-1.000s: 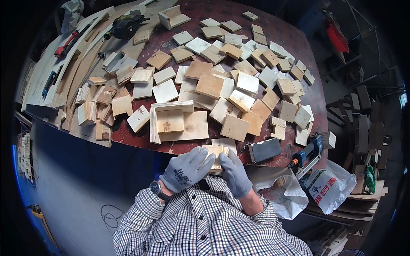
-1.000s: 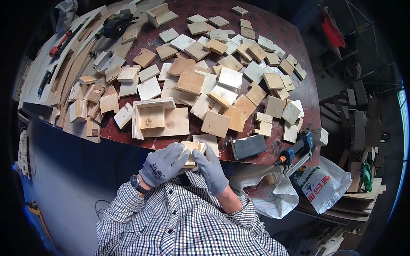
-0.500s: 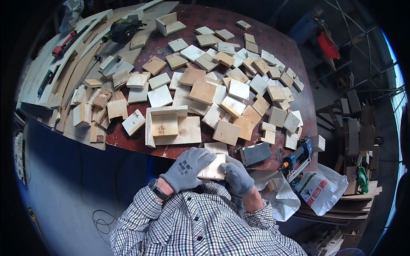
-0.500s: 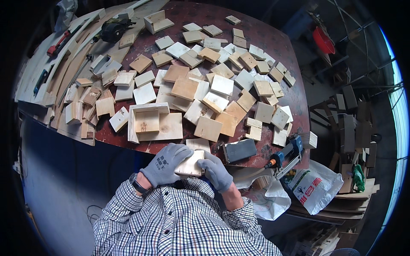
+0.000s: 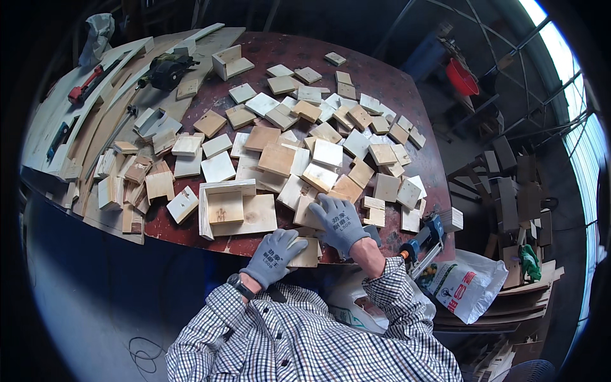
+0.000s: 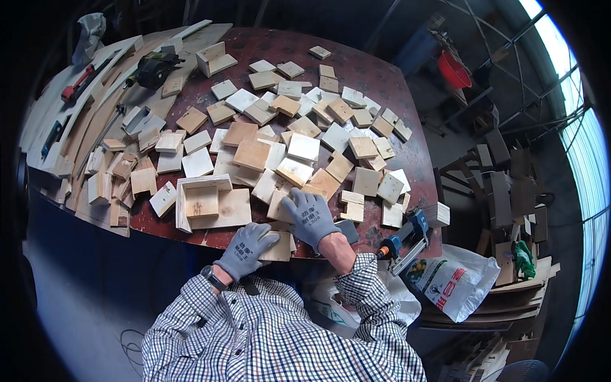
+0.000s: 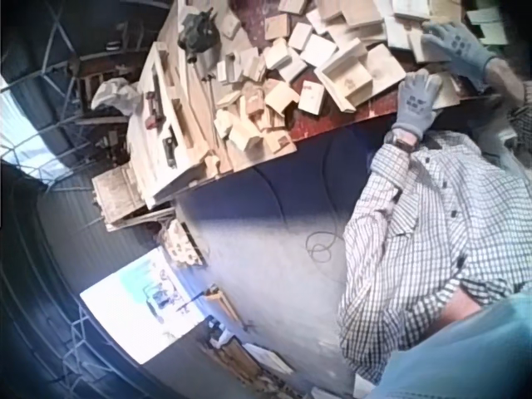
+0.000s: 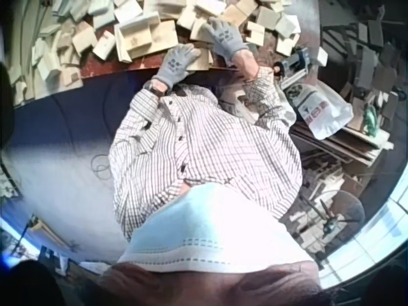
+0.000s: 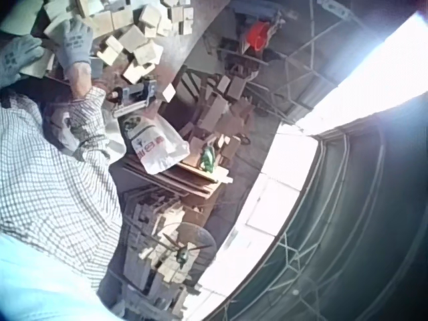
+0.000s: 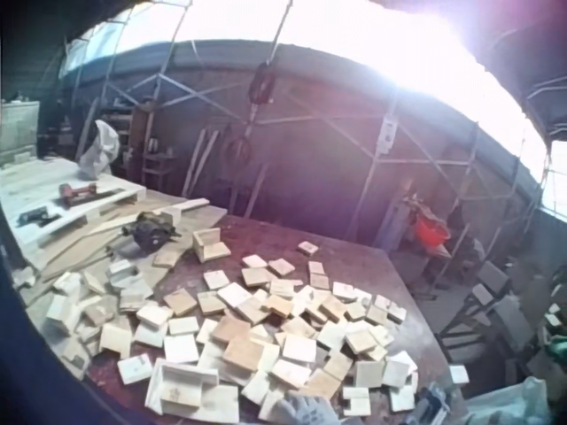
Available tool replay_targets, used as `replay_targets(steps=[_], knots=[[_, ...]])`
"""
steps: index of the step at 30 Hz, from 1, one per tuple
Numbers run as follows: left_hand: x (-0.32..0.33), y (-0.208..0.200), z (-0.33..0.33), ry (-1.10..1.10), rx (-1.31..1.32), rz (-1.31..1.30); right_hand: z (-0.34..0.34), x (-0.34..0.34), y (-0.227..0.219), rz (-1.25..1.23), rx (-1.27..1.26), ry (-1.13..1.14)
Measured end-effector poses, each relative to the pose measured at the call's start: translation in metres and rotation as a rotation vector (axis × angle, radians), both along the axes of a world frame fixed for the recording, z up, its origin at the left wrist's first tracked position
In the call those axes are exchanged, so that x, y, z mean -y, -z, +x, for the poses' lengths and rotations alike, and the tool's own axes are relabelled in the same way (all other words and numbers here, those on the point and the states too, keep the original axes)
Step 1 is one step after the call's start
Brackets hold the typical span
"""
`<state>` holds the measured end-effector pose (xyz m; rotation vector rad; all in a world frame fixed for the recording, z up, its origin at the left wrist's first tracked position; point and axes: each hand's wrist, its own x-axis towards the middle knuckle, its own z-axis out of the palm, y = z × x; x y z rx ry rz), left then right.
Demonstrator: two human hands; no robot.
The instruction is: The person assembles small wooden boxes by hand, picking up pre-cut wooden pieces from a table and fitting them together into box shapes. The person repeatedly forms boxes and places them on the table among many other pieces.
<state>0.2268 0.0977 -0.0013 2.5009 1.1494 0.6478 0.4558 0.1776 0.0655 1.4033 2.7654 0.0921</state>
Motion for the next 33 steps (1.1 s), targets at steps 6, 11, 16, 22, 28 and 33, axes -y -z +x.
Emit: replay_targets(steps=[6,11,16,22,28,33], knots=[[0.003,-0.011,-0.002,0.006,-0.003,-0.062,0.008,-0.005,0.017,0.030,-0.099,-0.037],[0.001,-0.008,0.000,-0.012,0.014,-0.031,0.011,-0.013,-0.002,-0.048,-0.172,-0.026],[-0.004,-0.004,0.009,-0.083,0.024,0.008,0.047,-0.035,-0.027,0.146,-0.468,0.193],[-0.011,-0.007,0.008,-0.110,-0.010,-0.122,0.082,-0.082,0.023,0.074,-0.276,0.486],[0.012,-0.035,-0.033,-0.304,-0.012,0.224,0.052,-0.058,0.010,0.330,-0.487,0.213],[0.009,-0.032,-0.122,-0.840,-0.043,0.275,-0.043,-0.018,-0.025,-0.046,-0.646,0.002]])
